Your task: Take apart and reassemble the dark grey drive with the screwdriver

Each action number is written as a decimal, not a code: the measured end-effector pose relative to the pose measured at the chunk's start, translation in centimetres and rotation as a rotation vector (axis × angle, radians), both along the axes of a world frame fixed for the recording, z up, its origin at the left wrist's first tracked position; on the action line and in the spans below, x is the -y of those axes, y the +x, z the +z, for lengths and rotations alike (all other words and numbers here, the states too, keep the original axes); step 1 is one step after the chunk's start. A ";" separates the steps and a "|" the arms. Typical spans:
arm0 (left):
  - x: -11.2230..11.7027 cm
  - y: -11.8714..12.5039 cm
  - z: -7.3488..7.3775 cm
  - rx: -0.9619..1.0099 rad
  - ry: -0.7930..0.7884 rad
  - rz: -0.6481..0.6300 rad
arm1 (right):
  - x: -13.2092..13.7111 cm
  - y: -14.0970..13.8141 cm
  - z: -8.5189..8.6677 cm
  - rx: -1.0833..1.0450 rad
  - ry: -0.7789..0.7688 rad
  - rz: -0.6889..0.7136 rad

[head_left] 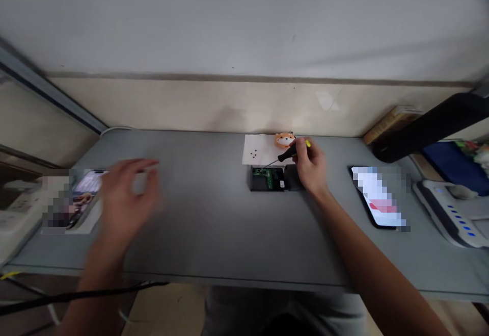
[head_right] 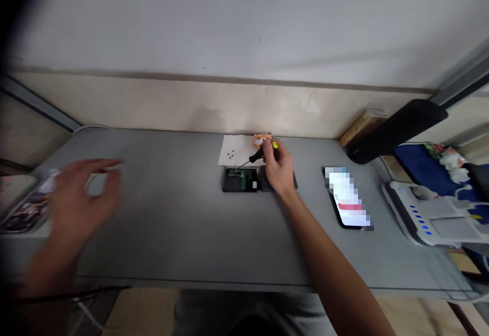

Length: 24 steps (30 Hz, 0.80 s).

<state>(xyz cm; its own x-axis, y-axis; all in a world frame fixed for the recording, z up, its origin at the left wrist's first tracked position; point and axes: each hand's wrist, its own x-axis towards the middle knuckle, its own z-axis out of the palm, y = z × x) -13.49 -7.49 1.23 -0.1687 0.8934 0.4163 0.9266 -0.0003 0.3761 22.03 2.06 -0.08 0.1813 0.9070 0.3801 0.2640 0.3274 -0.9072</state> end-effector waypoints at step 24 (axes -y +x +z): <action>-8.4 14.4 -4.6 0.067 -0.116 -0.701 | 1.0 -1.1 1.8 0.172 0.060 0.132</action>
